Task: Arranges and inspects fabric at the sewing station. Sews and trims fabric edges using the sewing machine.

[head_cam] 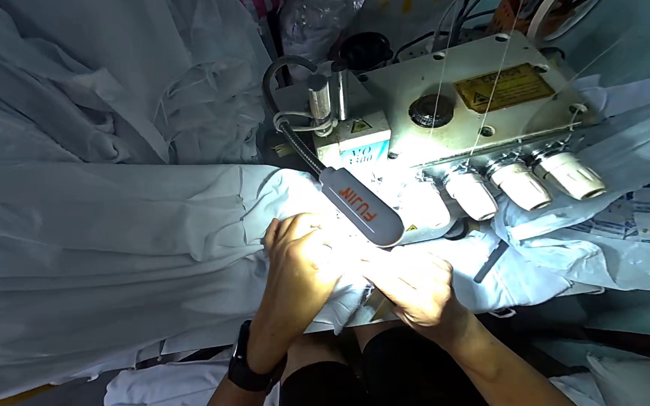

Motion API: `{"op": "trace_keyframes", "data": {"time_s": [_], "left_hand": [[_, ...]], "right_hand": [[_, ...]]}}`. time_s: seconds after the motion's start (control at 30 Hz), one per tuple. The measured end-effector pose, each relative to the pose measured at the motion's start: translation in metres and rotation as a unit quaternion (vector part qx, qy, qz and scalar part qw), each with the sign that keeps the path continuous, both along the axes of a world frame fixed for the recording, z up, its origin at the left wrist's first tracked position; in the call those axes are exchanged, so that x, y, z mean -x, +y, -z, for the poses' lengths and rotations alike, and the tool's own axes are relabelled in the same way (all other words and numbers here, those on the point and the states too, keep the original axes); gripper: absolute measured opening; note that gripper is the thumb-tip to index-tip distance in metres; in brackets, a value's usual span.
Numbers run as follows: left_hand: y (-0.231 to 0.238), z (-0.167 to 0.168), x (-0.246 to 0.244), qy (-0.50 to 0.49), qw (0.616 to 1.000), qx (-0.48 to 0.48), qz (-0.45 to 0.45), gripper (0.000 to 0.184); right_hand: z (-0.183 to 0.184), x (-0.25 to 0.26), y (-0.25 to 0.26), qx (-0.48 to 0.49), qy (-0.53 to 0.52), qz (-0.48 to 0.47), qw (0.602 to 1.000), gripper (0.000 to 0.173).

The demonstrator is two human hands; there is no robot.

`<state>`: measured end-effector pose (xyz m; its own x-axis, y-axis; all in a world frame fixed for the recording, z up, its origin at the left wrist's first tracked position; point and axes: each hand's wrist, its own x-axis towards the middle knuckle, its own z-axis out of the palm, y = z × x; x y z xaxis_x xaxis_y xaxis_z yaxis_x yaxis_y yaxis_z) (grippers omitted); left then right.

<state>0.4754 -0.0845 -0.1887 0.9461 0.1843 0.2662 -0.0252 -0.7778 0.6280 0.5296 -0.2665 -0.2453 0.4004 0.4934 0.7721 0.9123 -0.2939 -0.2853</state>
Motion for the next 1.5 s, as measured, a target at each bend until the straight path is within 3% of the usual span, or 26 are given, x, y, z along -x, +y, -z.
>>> {"op": "trace_keyframes", "data": {"time_s": [0.4, 0.6, 1.03, 1.5], "left_hand": [[-0.009, -0.002, -0.005, -0.004, 0.999, -0.024, -0.033, 0.014], [-0.013, -0.008, -0.009, -0.004, 0.998, -0.042, -0.040, 0.018], [-0.013, -0.005, -0.014, -0.027, 0.997, -0.030, -0.070, 0.015], [-0.014, -0.004, -0.015, -0.039, 0.995, -0.033, -0.081, 0.009]], "right_hand": [[-0.007, 0.006, -0.001, 0.019, 0.016, 0.017, 1.000, 0.022], [-0.006, 0.010, 0.001, -0.014, 0.082, 0.025, 0.996, 0.021], [-0.001, 0.010, 0.003, -0.026, 0.077, 0.027, 0.996, 0.020], [-0.003, 0.010, 0.002, 0.025, 0.029, 0.032, 0.999, 0.022]]}}
